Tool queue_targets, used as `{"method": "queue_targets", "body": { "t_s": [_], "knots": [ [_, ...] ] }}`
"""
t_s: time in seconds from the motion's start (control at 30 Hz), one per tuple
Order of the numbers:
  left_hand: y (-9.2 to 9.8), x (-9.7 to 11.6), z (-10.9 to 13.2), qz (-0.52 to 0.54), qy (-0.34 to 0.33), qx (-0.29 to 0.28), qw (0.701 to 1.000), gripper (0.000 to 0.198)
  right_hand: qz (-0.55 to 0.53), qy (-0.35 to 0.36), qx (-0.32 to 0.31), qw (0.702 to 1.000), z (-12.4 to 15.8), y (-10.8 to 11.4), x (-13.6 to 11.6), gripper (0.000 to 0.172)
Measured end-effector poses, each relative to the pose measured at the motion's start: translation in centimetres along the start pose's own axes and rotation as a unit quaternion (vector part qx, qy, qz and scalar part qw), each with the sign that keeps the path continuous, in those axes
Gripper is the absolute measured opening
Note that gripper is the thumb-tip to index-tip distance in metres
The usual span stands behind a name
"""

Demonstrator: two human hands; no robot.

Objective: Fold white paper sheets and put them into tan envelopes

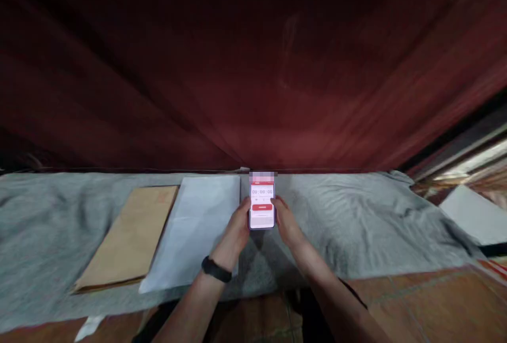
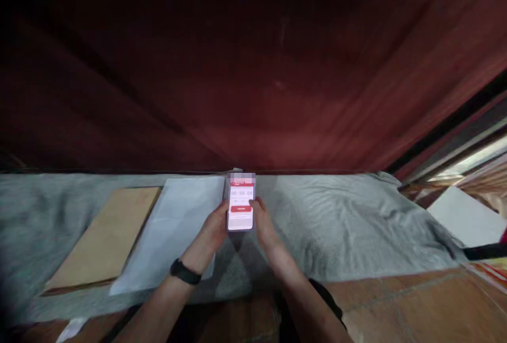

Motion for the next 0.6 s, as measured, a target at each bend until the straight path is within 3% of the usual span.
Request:
{"method": "queue_targets", "body": {
  "t_s": [0.6],
  "knots": [
    [0.40, 0.07, 0.22, 0.004, -0.003, 0.006, 1.000, 0.023, 0.016, 0.001, 0.011, 1.000, -0.16, 0.17, 0.05, 0.028]
  ]
}}
Point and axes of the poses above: each hand's wrist, its own z-axis away from the middle knuckle, its own y-axis out of the back of the hand, x = y × z, the point moved 8 cm from there along -z, towards the middle knuckle, and after that the axes turned 11 degrees about -y, right-handed, at the moved point
